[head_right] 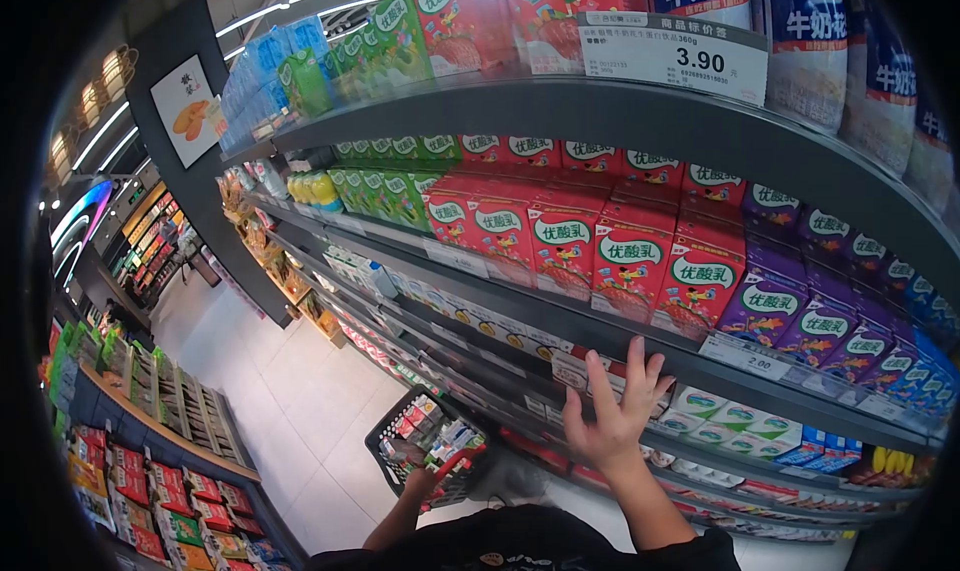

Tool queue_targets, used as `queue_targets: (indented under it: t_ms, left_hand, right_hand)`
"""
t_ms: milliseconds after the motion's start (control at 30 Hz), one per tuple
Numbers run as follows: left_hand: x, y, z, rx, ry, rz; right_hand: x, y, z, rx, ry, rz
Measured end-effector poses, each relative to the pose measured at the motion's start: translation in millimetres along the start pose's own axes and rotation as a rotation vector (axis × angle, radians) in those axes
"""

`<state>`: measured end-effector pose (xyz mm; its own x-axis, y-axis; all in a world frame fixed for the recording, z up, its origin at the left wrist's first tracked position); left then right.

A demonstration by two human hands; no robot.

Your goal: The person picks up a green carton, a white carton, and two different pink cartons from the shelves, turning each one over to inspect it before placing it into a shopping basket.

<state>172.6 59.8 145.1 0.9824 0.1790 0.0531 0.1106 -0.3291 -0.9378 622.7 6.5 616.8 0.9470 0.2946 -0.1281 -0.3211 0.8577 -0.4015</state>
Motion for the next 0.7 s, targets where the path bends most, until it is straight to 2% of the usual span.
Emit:
queue_targets:
  t_ms: [100,200,267,300,333,367,400,433,467,500,533,567,633,700]
  left_hand:
    - [2.6,-15.2,-1.3,0.021,0.031,-0.077]
    - [4.1,-34.5,58.0,0.167,0.106,-0.155]
    - [70.5,-216.0,-8.1,0.352,0.128,-0.450]
    - [74.4,-266.2,-9.5,0.354,0.032,-0.743]
    - [69.1,-300.7,4.8,0.476,0.126,-0.851]
    - [79.7,-357.4,2.1,0.512,0.340,-1.007]
    - [87.7,-413.9,-10.8,0.471,0.390,-1.246]
    - [103.2,-479.4,-39.3,0.544,0.573,-1.320]
    - [105.6,-533.6,-62.3,0.712,0.542,-1.283]
    - [113.1,-582.4,-84.1,0.812,0.656,-1.327]
    - [108.6,-624.4,-88.5,0.975,0.643,-1.239]
    - [114.2,-662.1,-101.3,1.045,0.711,-1.216]
    - [105.9,-730.9,-89.8,1.242,0.660,-1.106]
    - [123.1,-782.1,-98.3,1.432,0.604,-0.919]
  right_hand:
    - [2.4,6.1,-4.2,0.008,0.000,-0.028]
    - [1.4,4.8,-3.4,0.011,-0.006,-0.035]
    - [1.4,4.5,-2.8,0.029,-0.017,-0.043]
    - [1.1,4.4,-2.2,0.040,-0.021,-0.049]
    - [0.7,4.7,-1.6,0.046,-0.022,-0.055]
    - [0.3,4.5,-1.6,0.049,-0.022,-0.061]
    - [0.3,4.2,-1.6,0.053,-0.023,-0.067]
    - [0.6,4.3,-1.8,0.054,-0.024,-0.088]
    - [1.3,4.8,-2.2,0.055,-0.025,-0.109]
    - [2.0,5.2,-2.4,0.057,-0.026,-0.130]
    - [1.6,5.6,-2.1,0.058,-0.040,-0.149]
    - [1.3,5.9,-1.6,0.058,-0.052,-0.171]
    - [2.2,6.0,-2.3,0.067,-0.062,-0.213]
    - [5.0,8.0,-3.4,0.082,-0.064,-0.252]
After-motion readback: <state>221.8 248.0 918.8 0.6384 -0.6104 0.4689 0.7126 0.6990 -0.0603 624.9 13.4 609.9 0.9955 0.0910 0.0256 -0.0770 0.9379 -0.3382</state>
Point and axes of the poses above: each hand's wrist, its own z-axis towards the middle knuckle, its own y-axis out of the palm, x = y × z, the point moved 8 cm from there along z, towards the middle knuckle, and after that the axes turned 8 degrees about -y, right-handed, at the moved point
